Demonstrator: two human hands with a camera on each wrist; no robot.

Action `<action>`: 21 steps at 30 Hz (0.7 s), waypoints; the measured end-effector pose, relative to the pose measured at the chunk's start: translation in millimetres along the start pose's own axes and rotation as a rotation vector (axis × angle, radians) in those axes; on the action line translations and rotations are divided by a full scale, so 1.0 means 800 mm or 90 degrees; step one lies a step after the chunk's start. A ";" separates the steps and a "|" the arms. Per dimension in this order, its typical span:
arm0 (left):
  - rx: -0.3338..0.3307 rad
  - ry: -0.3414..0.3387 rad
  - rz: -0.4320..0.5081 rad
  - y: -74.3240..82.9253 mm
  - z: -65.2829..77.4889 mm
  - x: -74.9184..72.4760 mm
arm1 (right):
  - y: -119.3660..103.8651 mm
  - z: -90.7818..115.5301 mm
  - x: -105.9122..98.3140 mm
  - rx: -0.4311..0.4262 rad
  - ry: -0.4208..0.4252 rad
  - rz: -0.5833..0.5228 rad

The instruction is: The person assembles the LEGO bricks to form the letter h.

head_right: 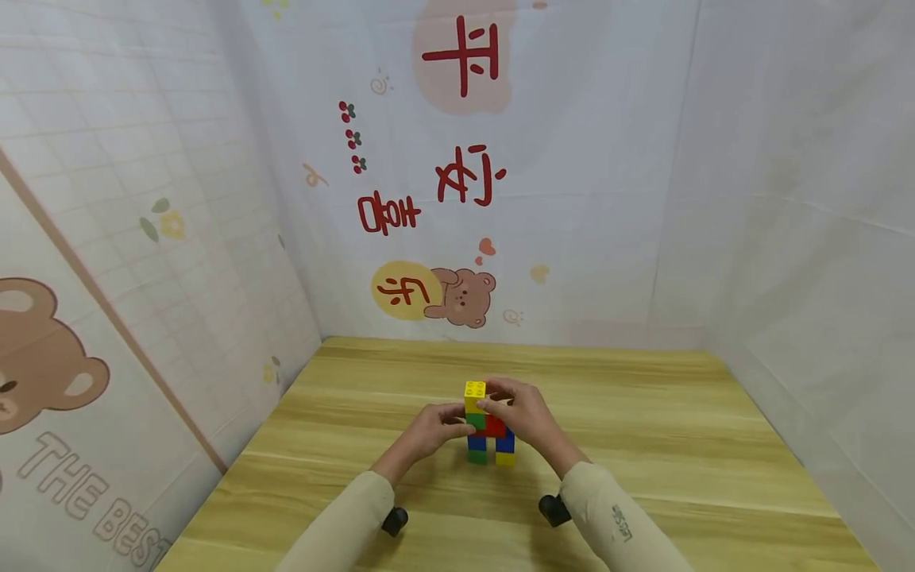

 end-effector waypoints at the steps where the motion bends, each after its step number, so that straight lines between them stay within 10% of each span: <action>1: -0.001 0.000 -0.002 0.000 0.000 0.000 | 0.003 0.001 0.000 -0.001 -0.003 0.006; 21: -0.019 0.010 -0.016 -0.003 0.002 0.002 | 0.089 0.034 0.000 0.108 0.008 -0.023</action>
Point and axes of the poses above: each hand's wrist, its own z-axis away from the middle knuckle, its own x-axis out of the palm, y = z × x, the point moved 2 cm from there along -z, towards the middle knuckle, and after that the axes turned 4 degrees about x, right-handed, at the moved point
